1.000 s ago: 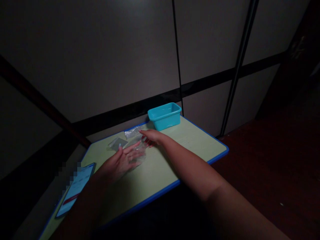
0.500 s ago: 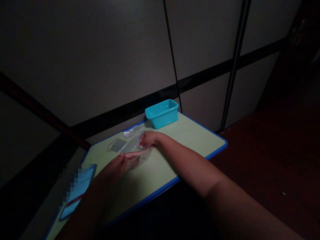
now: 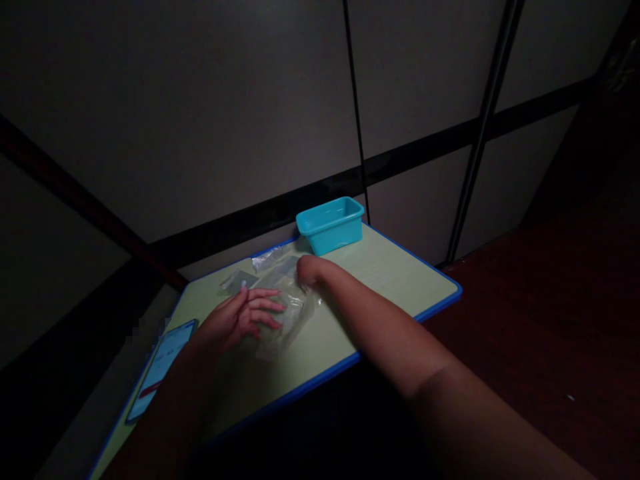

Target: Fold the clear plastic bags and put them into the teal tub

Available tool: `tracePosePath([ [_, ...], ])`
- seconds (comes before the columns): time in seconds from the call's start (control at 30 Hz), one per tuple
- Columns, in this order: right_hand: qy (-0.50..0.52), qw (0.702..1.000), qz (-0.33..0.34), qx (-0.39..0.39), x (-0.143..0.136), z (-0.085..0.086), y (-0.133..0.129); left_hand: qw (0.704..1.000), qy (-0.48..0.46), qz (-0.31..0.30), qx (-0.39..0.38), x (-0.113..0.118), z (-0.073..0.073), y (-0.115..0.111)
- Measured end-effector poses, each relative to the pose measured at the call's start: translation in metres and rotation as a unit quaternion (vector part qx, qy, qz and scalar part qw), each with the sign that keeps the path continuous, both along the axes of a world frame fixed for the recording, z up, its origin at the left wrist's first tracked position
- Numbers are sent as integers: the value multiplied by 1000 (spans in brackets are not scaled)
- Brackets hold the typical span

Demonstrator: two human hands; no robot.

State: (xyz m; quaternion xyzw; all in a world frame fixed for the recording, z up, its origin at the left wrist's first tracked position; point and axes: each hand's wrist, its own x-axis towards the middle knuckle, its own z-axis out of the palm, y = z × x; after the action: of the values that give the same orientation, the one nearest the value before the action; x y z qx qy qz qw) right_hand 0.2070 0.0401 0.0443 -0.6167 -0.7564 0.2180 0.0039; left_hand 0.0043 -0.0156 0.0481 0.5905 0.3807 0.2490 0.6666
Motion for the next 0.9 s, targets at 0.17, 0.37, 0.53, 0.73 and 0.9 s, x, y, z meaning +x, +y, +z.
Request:
tracePosePath([
  [0.17, 144, 989, -23, 35, -2, -11, 0, 968, 37, 197, 149, 0, -14, 16],
  [0.37, 146, 988, -41, 33, -4, -10, -2, 890, 189, 139, 390, 2, -21, 15],
  [0.53, 123, 990, -49, 41, -4, -5, -4, 817, 279, -4, 504, 6, -20, 10],
  [0.73, 53, 996, -32, 67, -2, -1, -6, 819, 328, -107, 458, -2, -29, 17],
  [0.9, 19, 997, -27, 68, 2, -6, -4, 811, 389, -130, 417, -5, -30, 18],
])
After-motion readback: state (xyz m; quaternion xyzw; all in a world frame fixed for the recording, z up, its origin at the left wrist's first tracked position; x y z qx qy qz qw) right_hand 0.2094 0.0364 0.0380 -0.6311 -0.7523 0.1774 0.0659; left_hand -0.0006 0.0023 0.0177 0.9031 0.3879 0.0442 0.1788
